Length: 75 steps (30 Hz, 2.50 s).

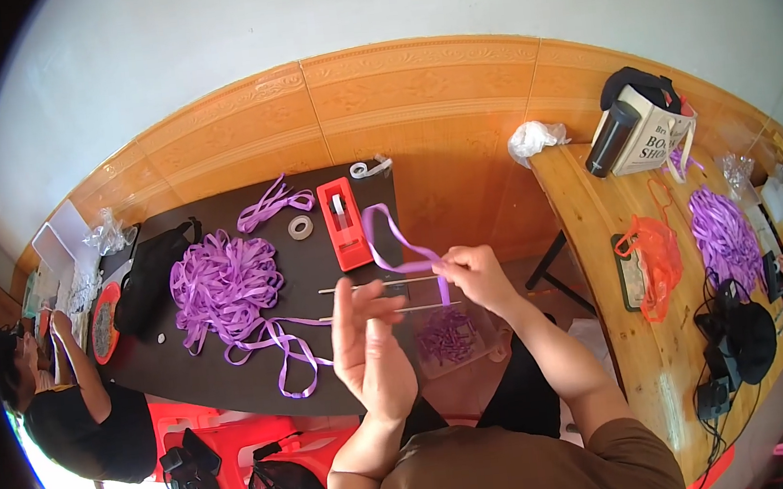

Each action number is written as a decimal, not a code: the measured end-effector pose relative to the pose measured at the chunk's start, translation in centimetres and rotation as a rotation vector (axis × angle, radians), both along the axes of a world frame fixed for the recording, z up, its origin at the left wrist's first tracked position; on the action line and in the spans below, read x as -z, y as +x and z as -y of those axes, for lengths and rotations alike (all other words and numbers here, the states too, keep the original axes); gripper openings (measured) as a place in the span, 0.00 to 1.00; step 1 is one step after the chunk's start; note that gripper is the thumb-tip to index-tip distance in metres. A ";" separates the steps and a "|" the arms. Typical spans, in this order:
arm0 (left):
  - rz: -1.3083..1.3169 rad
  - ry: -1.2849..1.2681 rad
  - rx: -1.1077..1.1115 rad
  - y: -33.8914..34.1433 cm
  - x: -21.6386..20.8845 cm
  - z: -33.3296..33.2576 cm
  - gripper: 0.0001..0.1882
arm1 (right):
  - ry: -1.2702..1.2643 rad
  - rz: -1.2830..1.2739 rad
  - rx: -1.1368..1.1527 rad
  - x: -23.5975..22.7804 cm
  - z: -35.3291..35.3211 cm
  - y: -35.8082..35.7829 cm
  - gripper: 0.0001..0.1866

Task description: Constructing decorative flowers by wrapping purple ribbons around a metal jig frame and securing them with tape.

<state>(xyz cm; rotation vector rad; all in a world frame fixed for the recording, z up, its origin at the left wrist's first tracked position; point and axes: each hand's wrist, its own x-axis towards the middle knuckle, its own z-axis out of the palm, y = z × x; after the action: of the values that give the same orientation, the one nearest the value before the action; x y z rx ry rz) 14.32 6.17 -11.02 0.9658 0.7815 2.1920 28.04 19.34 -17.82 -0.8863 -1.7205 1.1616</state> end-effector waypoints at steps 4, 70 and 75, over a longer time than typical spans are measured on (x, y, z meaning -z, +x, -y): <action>-0.173 -0.134 0.303 1.1 4.0 1.4 0.13 | -0.315 -0.125 -0.111 1.8 -3.1 -0.8 0.10; 0.179 -0.773 0.401 4.1 17.4 0.0 0.11 | 0.510 0.100 0.093 -0.1 1.9 -0.4 0.03; 0.218 -0.687 0.303 4.1 17.0 -4.5 0.10 | 0.021 0.123 -0.092 1.3 -3.7 -0.6 0.08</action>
<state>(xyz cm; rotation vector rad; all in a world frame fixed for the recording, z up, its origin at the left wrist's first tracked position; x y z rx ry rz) 18.39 10.71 -28.07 0.4496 1.0942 1.5579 27.45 23.02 -19.16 -0.8895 -1.8878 1.1674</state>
